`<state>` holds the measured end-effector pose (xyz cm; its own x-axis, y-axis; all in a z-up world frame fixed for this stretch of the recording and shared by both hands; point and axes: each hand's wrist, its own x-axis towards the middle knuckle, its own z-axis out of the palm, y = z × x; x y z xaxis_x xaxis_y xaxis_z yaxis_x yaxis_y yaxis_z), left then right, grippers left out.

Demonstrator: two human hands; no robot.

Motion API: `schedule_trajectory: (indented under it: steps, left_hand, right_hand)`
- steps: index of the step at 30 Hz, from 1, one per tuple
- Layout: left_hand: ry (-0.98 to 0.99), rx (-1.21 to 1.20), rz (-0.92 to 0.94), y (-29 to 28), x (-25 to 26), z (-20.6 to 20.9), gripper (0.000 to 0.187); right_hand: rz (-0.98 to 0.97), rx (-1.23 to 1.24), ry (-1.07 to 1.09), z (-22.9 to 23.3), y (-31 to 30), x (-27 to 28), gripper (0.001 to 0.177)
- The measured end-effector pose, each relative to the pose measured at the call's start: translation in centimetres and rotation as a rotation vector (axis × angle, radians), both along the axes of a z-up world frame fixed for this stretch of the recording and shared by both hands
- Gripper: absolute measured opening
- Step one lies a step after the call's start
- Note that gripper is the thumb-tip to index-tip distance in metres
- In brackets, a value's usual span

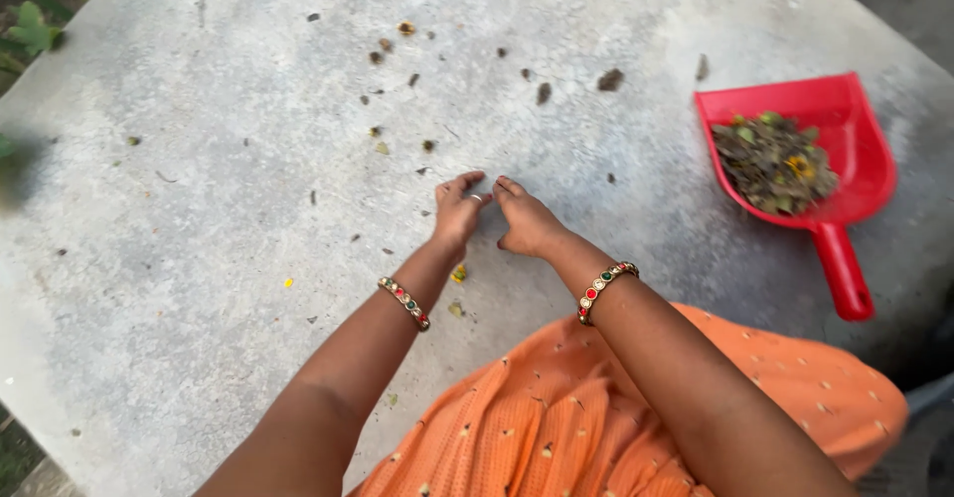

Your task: Picking up small leaves and flower debris from a stone surface and placing them into a red dustpan.

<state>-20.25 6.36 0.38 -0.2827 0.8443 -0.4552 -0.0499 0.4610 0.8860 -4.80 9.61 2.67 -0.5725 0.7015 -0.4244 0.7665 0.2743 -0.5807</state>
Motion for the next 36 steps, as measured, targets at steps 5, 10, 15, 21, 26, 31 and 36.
schedule_trajectory:
  steps: [5,10,15,21,26,31,36]
  left_hand:
    - [0.256,0.023,-0.029,-0.5,3.6,-0.4,0.038]
    - [0.155,0.224,-0.114,-1.4,10.9,-0.4,0.035]
    - [-0.258,0.163,-0.141,-0.9,14.9,1.5,0.047]
    - [-0.225,0.147,-0.301,-1.2,19.6,2.9,0.048]
    - [-0.247,0.100,-0.398,-0.9,23.5,2.5,0.053]
    - [-0.014,0.229,-0.521,1.8,28.4,2.5,0.056]
    - [0.020,0.312,-0.603,2.9,31.9,6.4,0.059]
  right_hand:
    - [-0.135,0.007,0.103,1.8,-1.6,4.3,0.108]
    - [-0.396,-0.086,0.271,3.6,-3.2,7.6,0.098]
    - [-0.612,-0.024,0.544,1.8,-4.2,11.7,0.086]
    - [-0.792,-0.015,0.679,-0.1,-5.8,15.3,0.079]
    - [-0.924,0.027,0.630,1.9,-6.6,18.2,0.066]
    - [-1.031,0.095,0.677,2.0,-4.9,22.2,0.051]
    - [-1.208,0.047,0.998,-1.0,-1.5,28.6,0.046]
